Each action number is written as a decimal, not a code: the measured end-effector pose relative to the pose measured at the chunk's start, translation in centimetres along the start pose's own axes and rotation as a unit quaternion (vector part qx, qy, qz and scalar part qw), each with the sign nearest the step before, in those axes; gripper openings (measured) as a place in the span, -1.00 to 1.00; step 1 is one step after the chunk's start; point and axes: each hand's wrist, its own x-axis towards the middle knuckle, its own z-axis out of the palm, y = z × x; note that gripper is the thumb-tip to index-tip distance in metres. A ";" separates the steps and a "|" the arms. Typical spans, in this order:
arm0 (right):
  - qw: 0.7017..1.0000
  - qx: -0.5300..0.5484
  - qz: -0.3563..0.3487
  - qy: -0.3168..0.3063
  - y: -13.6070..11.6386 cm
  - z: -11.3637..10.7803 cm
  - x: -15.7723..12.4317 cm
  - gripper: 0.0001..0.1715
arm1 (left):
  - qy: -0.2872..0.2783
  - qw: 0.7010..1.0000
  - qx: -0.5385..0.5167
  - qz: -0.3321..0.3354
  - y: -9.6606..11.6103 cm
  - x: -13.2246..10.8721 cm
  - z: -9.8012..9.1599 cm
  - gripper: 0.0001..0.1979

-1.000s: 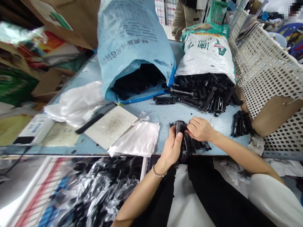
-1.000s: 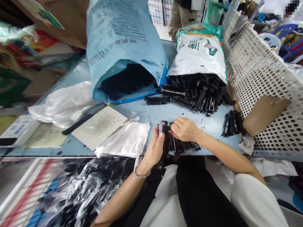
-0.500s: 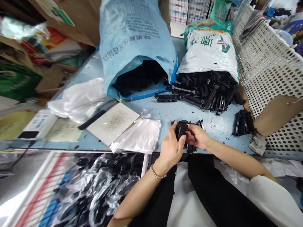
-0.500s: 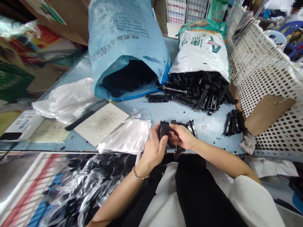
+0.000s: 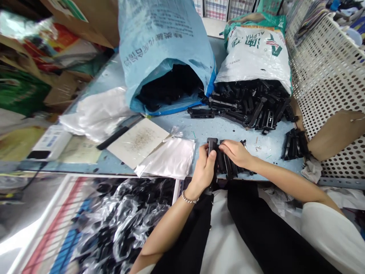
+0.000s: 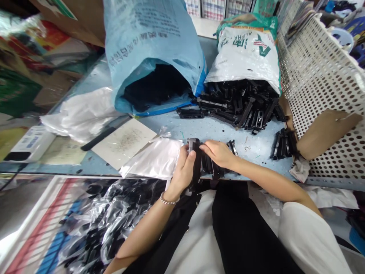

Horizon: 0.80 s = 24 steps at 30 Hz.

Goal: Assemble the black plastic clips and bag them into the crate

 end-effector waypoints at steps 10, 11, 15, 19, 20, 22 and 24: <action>0.940 -0.183 -0.276 -0.083 -2.6 4.5 -3.7 -0.52 | 0.064 0.985 -0.053 -0.148 -0.3 1.2 -1.9 -0.62; 0.944 -0.174 -0.265 -0.091 -2.6 5.1 -3.7 -0.52 | 0.066 0.985 -0.059 -0.149 -0.4 1.1 -1.8 -0.63; 0.990 -0.047 -0.057 -0.122 -2.9 6.8 -3.8 -0.54 | 0.130 0.978 -0.120 -0.109 -1.5 0.1 -1.2 -0.61; 0.965 0.153 0.124 -0.174 -3.8 7.3 -3.4 -0.58 | 0.213 0.969 -0.129 -0.012 -2.8 -1.0 -1.9 -0.51; 0.960 0.173 0.129 -0.176 -4.2 7.3 -3.2 -0.60 | 0.224 0.967 -0.121 -0.007 -3.0 -1.2 -2.2 -0.48; 0.961 0.202 0.109 -0.153 -4.8 7.7 -2.7 -0.66 | 0.256 0.959 -0.115 -0.031 -3.2 -1.3 -2.9 -0.45; 0.958 0.253 0.079 -0.110 -5.4 8.5 -2.2 -0.49 | 0.285 0.948 -0.116 -0.079 -3.4 -1.2 -3.7 -0.45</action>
